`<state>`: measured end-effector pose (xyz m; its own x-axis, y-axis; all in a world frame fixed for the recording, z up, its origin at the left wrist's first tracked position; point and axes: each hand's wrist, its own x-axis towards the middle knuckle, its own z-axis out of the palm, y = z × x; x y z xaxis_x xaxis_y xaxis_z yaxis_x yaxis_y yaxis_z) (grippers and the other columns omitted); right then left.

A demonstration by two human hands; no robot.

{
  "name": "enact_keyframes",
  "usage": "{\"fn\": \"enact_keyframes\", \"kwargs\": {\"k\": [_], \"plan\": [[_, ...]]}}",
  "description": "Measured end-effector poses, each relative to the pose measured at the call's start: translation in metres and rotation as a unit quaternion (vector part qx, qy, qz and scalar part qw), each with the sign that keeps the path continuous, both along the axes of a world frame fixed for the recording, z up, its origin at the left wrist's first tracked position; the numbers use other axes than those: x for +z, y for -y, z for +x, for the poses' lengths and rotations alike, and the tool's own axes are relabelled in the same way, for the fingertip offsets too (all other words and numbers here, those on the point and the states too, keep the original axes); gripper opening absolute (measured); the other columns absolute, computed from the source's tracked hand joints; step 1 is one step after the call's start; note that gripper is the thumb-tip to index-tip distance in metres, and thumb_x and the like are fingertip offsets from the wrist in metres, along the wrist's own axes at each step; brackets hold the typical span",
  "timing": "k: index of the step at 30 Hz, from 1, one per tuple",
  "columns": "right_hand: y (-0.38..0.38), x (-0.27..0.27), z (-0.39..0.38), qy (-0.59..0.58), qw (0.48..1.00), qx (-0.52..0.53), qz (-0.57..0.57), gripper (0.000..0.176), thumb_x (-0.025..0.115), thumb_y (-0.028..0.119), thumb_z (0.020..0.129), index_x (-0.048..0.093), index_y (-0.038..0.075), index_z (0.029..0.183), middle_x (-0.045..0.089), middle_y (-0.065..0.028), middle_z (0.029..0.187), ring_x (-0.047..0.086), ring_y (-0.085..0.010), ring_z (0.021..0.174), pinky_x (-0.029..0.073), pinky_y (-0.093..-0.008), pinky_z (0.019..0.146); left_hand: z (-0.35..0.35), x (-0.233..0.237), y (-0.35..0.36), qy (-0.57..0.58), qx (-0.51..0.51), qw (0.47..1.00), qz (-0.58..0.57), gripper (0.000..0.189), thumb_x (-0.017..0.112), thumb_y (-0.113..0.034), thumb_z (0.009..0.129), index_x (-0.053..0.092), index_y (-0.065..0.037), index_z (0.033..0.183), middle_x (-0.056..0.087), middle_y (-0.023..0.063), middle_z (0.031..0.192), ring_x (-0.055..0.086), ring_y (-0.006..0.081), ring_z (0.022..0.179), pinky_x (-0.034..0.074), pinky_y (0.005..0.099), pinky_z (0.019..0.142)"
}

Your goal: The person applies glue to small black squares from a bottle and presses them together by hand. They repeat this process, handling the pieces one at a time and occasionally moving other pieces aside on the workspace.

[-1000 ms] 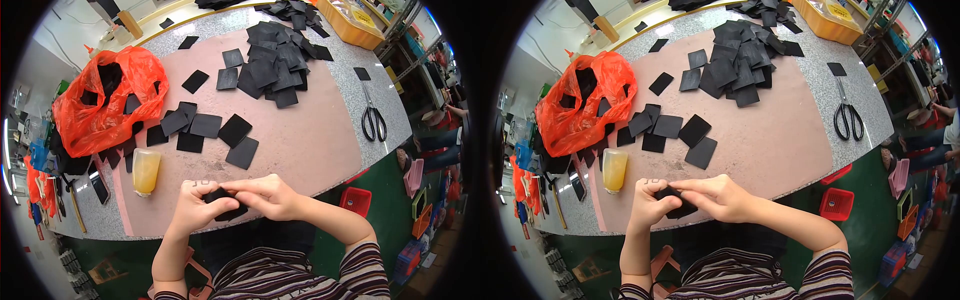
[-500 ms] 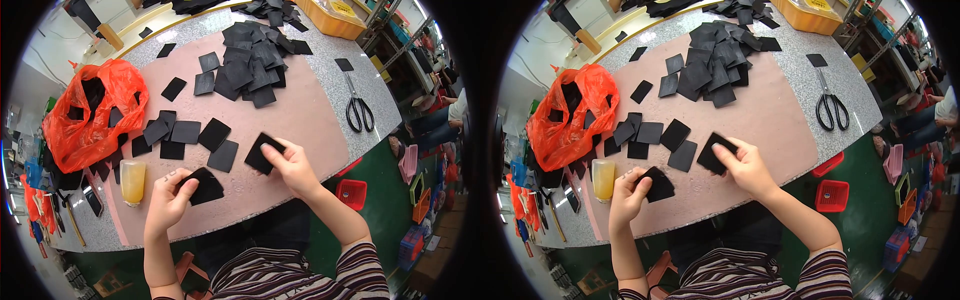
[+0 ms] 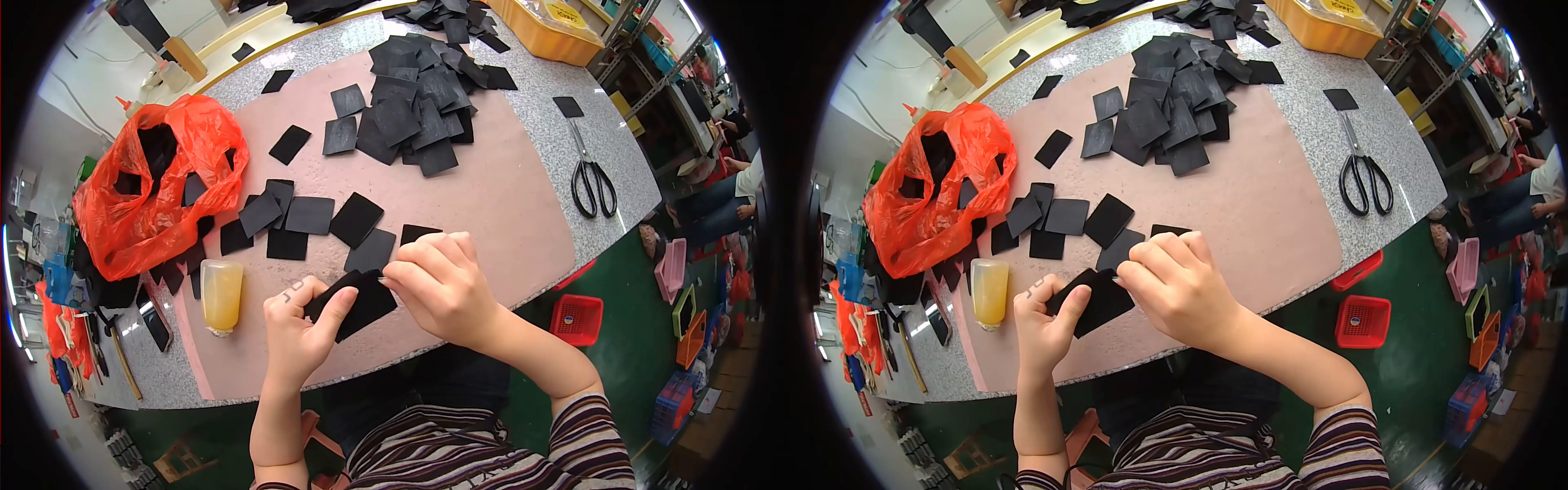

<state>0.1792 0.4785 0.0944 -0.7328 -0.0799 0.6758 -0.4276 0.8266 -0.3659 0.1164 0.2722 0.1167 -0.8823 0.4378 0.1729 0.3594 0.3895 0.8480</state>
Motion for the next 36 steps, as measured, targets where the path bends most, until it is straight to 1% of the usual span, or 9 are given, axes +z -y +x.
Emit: {"fn": "enact_keyframes", "kwargs": {"k": [6,10,16,20,23,27,31,34,36], "plan": [[0.001,-0.003,0.006,-0.007,0.99,0.032,0.135,0.014,0.072,0.013,0.08,0.063,0.008,0.09,0.057,-0.0025,0.087,0.057,-0.0183,0.083,0.038,-0.0359,0.079,0.006,0.007,0.0,0.07,-0.028,0.997,0.014,0.029,0.075,-0.016,0.088,0.061,0.0,0.068,0.052,0.0023,0.052,0.045,0.0068,0.05,0.034,0.027,0.047],[0.006,0.001,0.004,0.074,0.979,0.075,-0.174,0.006,0.061,0.006,0.091,0.057,0.006,0.086,0.055,-0.0056,0.086,0.053,-0.0176,0.076,0.038,-0.0321,0.074,0.006,0.01,0.0,0.114,-0.055,0.992,0.027,0.027,0.074,-0.014,0.088,0.061,0.001,0.069,0.053,0.004,0.054,0.046,0.0085,0.05,0.035,0.0281,0.048],[0.014,0.002,0.006,0.184,0.739,0.123,-0.637,0.01,0.056,0.002,0.096,0.054,0.004,0.086,0.052,-0.0072,0.082,0.049,-0.0144,0.074,0.04,-0.0256,0.068,0.017,0.008,-0.006,0.117,-0.125,0.985,-0.03,0.024,0.075,-0.014,0.085,0.063,0.003,0.073,0.056,0.0139,0.06,0.053,0.0201,0.051,0.04,0.0317,0.051],[0.0,0.007,0.015,0.145,0.939,0.065,-0.304,0.007,0.061,0.006,0.095,0.062,0.004,0.088,0.058,-0.0073,0.081,0.055,-0.0214,0.072,0.042,-0.0319,0.068,0.017,0.008,0.005,-0.041,-0.046,0.997,-0.04,0.013,0.075,-0.01,0.084,0.067,-0.001,0.08,0.061,0.0108,0.063,0.057,0.0236,0.052,0.042,0.0318,0.05],[0.003,0.015,0.027,0.128,0.971,0.056,-0.196,0.005,0.063,0.006,0.093,0.066,0.003,0.092,0.06,-0.0073,0.078,0.056,-0.0266,0.073,0.043,-0.0366,0.068,0.024,0.014,0.001,-0.237,-0.017,0.97,-0.044,0.01,0.075,-0.008,0.084,0.069,-0.003,0.089,0.063,0.0092,0.066,0.057,0.0222,0.051,0.043,0.0304,0.048],[0.015,0.02,0.034,0.341,0.813,0.114,-0.458,0.015,0.066,0.014,0.096,0.069,-0.001,0.097,0.068,-0.0048,0.084,0.059,-0.0105,0.068,0.045,-0.0294,0.063,0.03,0.004,0.011,-0.48,-0.055,0.871,-0.085,0.016,0.074,0.0,0.079,0.068,-0.002,0.094,0.057,0.003,0.067,0.053,0.0148,0.051,0.04,0.0269,0.045],[0.03,0.022,0.033,0.37,0.662,0.138,-0.637,0.022,0.066,0.017,0.097,0.072,-0.003,0.102,0.071,-0.0032,0.087,0.063,-0.0076,0.075,0.051,-0.0239,0.07,0.031,0.003,0.02,-0.477,-0.135,0.861,-0.115,0.016,0.075,-0.001,0.077,0.067,0.0,0.091,0.052,0.0012,0.068,0.047,0.0122,0.05,0.036,0.0247,0.044],[0.025,0.008,0.03,0.37,0.706,0.137,-0.588,0.021,0.064,0.013,0.099,0.07,-0.005,0.108,0.069,-0.005,0.091,0.066,-0.0111,0.078,0.054,-0.0247,0.069,0.026,-0.004,0.012,-0.512,-0.138,0.843,-0.091,0.017,0.073,-0.004,0.075,0.067,0.001,0.09,0.052,0.0013,0.068,0.05,0.0105,0.053,0.036,0.023,0.045],[0.023,0.009,0.028,0.398,0.662,0.144,-0.619,0.021,0.064,0.013,0.099,0.07,-0.005,0.107,0.069,-0.0048,0.089,0.065,-0.0104,0.075,0.053,-0.0238,0.066,0.025,-0.007,0.013,-0.518,-0.156,0.836,-0.095,0.017,0.074,-0.007,0.076,0.067,0.001,0.09,0.052,0.0013,0.068,0.051,0.01,0.053,0.036,0.0224,0.045]]}}
